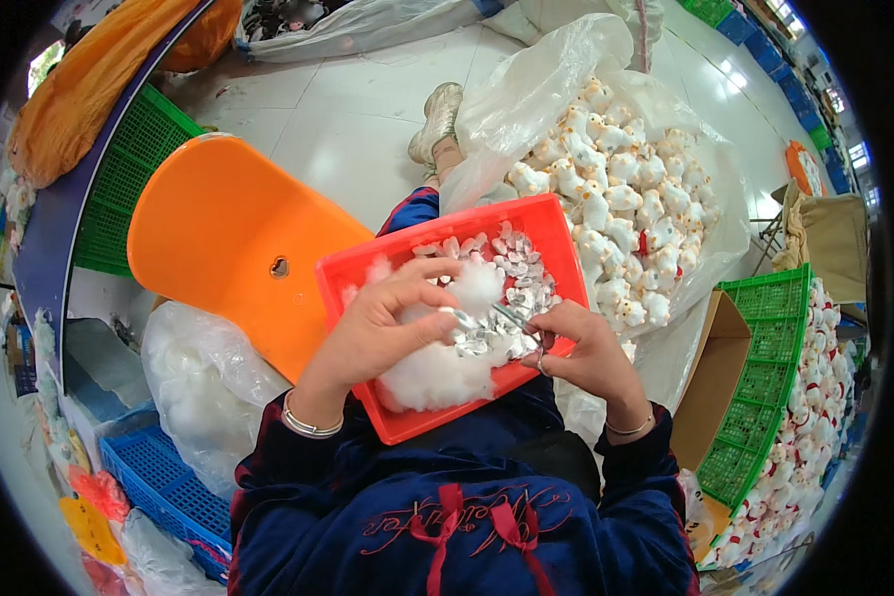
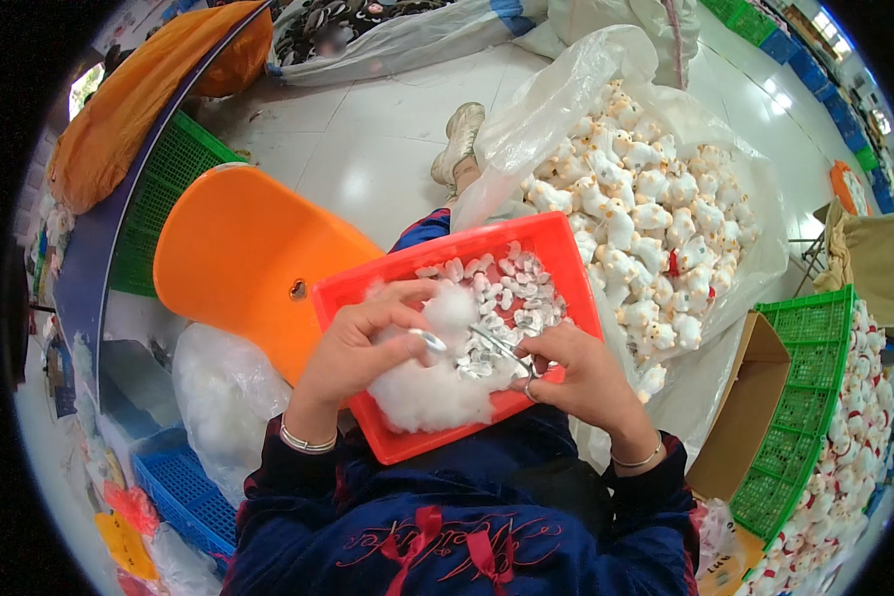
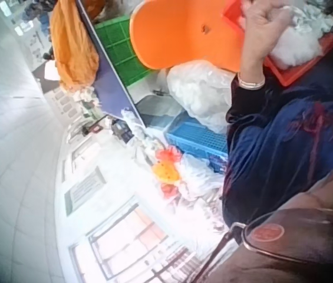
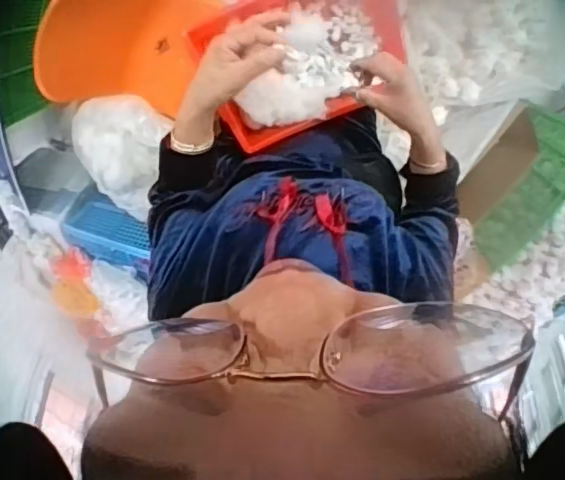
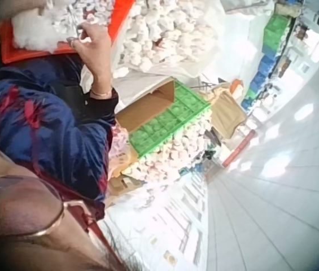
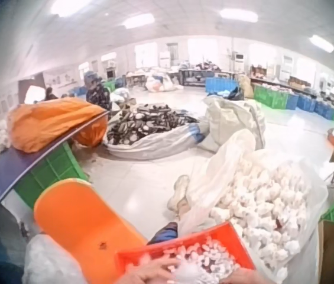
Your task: The person uses scissors to trim white cotton from small white objects held in the left hand, placing trimmed pieces into a red tray on their lap. The person works continuously over a pile of similar items in a bag nearby.
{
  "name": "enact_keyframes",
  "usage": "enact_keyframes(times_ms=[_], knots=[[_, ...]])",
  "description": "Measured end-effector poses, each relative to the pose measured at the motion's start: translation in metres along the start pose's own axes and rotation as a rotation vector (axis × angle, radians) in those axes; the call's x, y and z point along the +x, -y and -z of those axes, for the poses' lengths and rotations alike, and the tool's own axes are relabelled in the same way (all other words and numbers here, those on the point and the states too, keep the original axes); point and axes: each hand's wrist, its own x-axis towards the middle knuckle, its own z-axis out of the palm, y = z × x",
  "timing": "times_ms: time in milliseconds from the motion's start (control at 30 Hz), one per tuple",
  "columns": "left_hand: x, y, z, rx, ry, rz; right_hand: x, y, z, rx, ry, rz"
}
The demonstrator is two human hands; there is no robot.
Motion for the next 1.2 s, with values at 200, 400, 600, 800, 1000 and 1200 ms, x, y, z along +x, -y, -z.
enact_keyframes(times_ms=[200,400,600,800,1000,1200], knots=[[0.007,0.003,-0.003,0.281,-0.023,-0.066,0.002,0.008,0.013,-0.138,0.048,0.027],[0.007,0.002,-0.004,0.331,-0.059,-0.046,0.005,0.019,0.034,-0.361,-0.077,0.067],[0.009,0.005,-0.004,0.352,-0.027,-0.028,0.012,0.036,0.041,-0.455,0.12,-0.372],[0.009,0.004,-0.002,0.422,0.032,-0.104,0.009,0.031,0.039,-0.342,0.136,0.06],[0.01,0.002,-0.002,0.445,0.071,-0.169,0.013,0.029,0.034,-0.238,0.156,-0.026],[0.011,0.014,0.0,0.268,-0.281,-0.029,0.007,0.027,0.044,-0.414,-0.048,-0.105]])
